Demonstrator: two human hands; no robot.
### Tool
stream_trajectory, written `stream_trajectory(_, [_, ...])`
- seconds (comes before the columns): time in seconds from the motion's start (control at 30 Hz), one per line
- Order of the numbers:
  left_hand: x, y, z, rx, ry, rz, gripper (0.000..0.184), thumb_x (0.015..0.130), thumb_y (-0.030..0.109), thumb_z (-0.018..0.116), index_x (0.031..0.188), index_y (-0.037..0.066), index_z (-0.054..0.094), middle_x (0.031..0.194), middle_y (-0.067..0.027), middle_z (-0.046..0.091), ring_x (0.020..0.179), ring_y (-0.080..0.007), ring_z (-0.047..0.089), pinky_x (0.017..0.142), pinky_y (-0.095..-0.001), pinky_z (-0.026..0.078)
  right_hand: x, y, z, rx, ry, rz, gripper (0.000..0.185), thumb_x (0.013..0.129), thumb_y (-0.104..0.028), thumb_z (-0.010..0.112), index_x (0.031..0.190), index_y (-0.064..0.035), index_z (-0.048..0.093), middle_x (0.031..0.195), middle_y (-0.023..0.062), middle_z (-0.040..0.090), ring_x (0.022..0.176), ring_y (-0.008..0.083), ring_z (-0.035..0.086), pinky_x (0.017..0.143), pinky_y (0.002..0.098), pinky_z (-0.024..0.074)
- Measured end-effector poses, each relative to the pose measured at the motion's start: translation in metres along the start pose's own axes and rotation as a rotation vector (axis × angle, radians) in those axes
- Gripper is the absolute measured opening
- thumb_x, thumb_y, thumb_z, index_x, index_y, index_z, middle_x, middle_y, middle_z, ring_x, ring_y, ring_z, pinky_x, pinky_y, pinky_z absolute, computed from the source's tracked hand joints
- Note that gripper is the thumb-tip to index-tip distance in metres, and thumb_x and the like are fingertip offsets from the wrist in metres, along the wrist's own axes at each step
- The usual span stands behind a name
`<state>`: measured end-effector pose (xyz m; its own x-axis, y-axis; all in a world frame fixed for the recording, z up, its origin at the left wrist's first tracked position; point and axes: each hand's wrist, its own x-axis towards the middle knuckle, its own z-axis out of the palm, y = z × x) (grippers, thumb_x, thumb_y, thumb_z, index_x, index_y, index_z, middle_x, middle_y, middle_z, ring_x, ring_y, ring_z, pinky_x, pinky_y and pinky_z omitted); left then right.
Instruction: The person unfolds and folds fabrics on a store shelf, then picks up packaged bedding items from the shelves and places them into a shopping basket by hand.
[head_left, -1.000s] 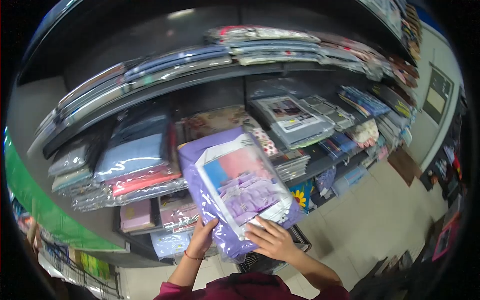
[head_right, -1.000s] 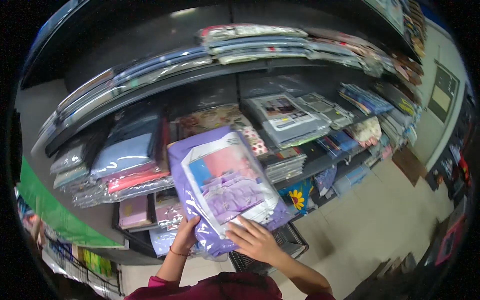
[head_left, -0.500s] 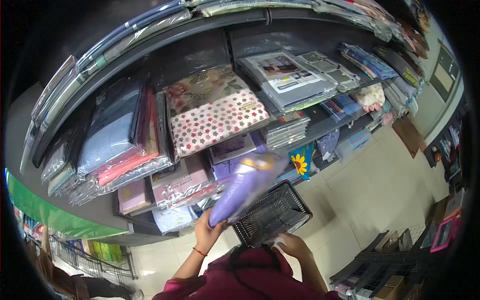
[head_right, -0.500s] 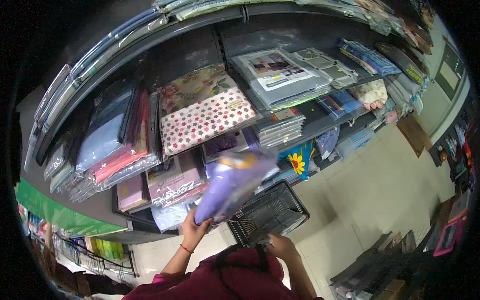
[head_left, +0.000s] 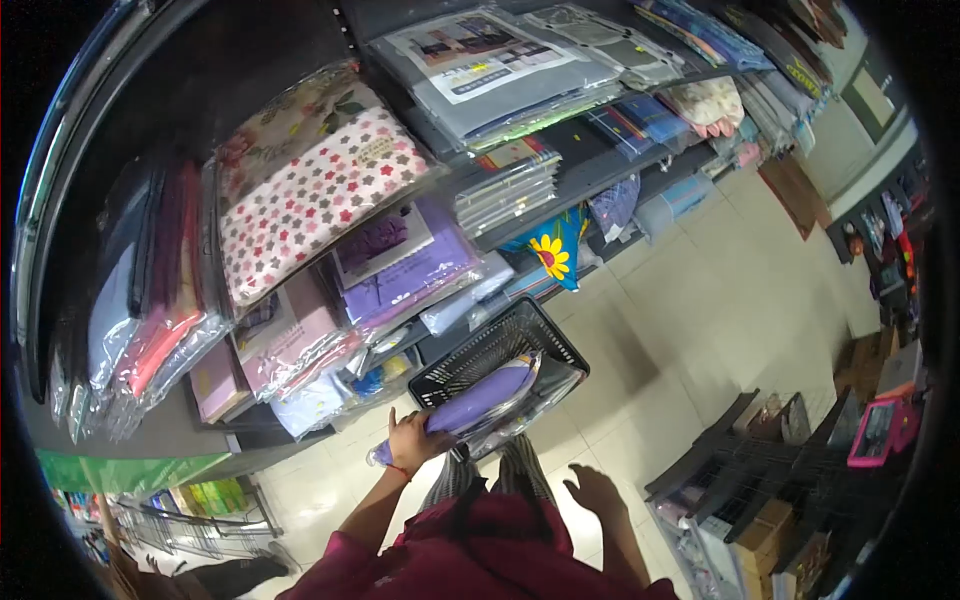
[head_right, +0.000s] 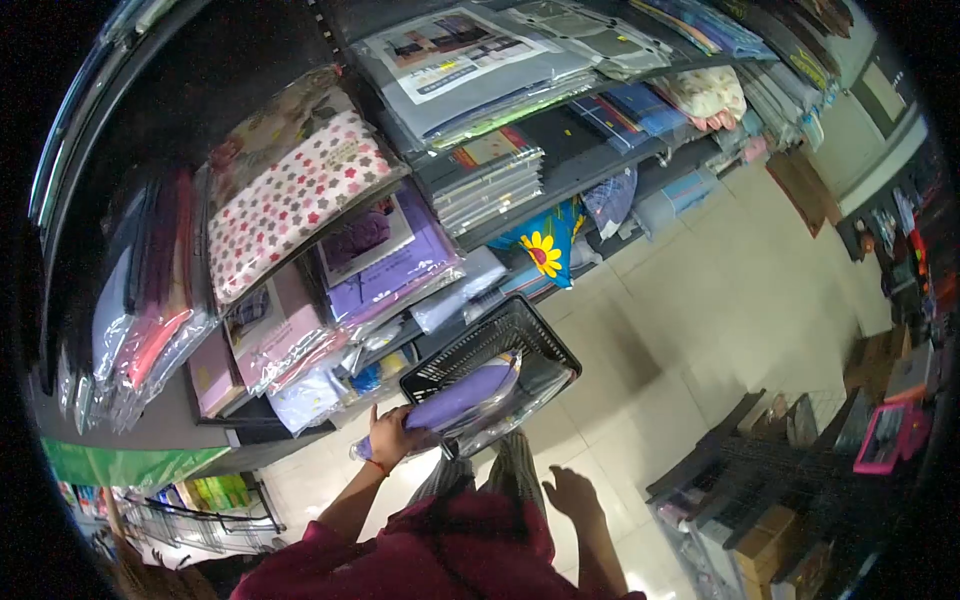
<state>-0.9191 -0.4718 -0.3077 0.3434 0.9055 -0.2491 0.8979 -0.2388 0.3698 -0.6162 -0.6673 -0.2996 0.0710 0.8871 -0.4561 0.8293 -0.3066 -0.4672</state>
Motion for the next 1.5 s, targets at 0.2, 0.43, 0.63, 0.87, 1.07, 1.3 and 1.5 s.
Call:
stream_trajectory(0.2, [0.046,0.025,0.015,0.002,0.141,0.054,0.049,0.065,0.036,0.068,0.107,0.016,0.053,0.097,-0.0066,0.06,0.095,-0.024,0.056,0.099,-0.0496,0.023,-0.015,0.039,0.015,0.044,-0.132,0.046,0.043,0.081,-0.035,0.053,0.111,-0.0041,0.05,0.097,0.0194,0.059,0.093,0.033,0.056,0.081,0.0399,0.0441])
stream_trajectory(0.43, [0.103,0.025,0.119,0.1,0.169,0.053,0.036,0.074,0.023,0.055,0.109,0.018,0.052,0.096,-0.0079,0.055,0.097,-0.0253,0.053,0.101,-0.0467,0.023,-0.034,0.072,0.018,0.107,0.11,-0.107,0.036,0.085,-0.028,0.051,0.113,-0.0068,0.051,0.099,0.0171,0.059,0.09,0.0318,0.057,0.077,0.0385,0.047])
stream_trajectory(0.63, [0.121,0.05,0.18,0.147,-0.04,0.133,0.034,0.077,0.022,0.051,0.111,0.02,0.054,0.102,-0.0056,0.053,0.105,-0.0216,0.047,0.106,-0.046,0.012,-0.06,0.17,0.081,0.19,-0.229,0.172,0.037,0.087,-0.028,0.051,0.118,-0.0103,0.047,0.107,0.0195,0.055,0.097,0.0304,0.054,0.086,0.0399,0.0414])
stream_trajectory(0.87, [0.102,0.036,0.138,-0.07,0.041,0.078,0.035,0.077,0.026,0.053,0.111,0.021,0.053,0.106,-0.0054,0.052,0.106,-0.0235,0.047,0.105,-0.0465,0.015,-0.027,0.174,0.074,0.435,-0.411,0.369,0.037,0.085,-0.025,0.055,0.118,-0.009,0.048,0.101,0.0198,0.057,0.089,0.0285,0.056,0.08,0.0381,0.0444])
stream_trajectory(1.07, [0.103,0.007,0.212,-0.029,-0.037,-0.061,0.042,0.077,0.025,0.056,0.118,0.021,0.048,0.111,-0.0083,0.049,0.106,-0.0291,0.046,0.101,-0.0448,0.022,-0.005,0.097,0.024,0.238,-0.223,0.14,0.036,0.084,-0.024,0.055,0.116,-0.0083,0.049,0.098,0.0189,0.058,0.086,0.0287,0.056,0.076,0.0383,0.0454])
stream_trajectory(1.3, [0.114,0.033,0.287,0.021,-0.467,-0.033,0.048,0.083,0.023,0.044,0.13,0.014,0.036,0.13,-0.0127,0.038,0.119,-0.033,0.036,0.101,-0.0529,0.018,-0.005,0.083,0.022,0.183,-0.209,0.096,0.035,0.084,-0.023,0.055,0.114,-0.0074,0.051,0.093,0.018,0.059,0.082,0.0289,0.057,0.072,0.0385,0.0466])
stream_trajectory(1.5, [0.095,0.036,0.239,-0.28,-0.429,-0.137,0.051,0.081,0.026,0.046,0.128,0.012,0.036,0.131,-0.0153,0.036,0.119,-0.0355,0.036,0.1,-0.0542,0.019,0.007,0.066,0.024,0.125,-0.129,-0.064,0.034,0.083,-0.023,0.056,0.112,-0.0066,0.052,0.09,0.0171,0.06,0.079,0.029,0.058,0.069,0.0387,0.0477])
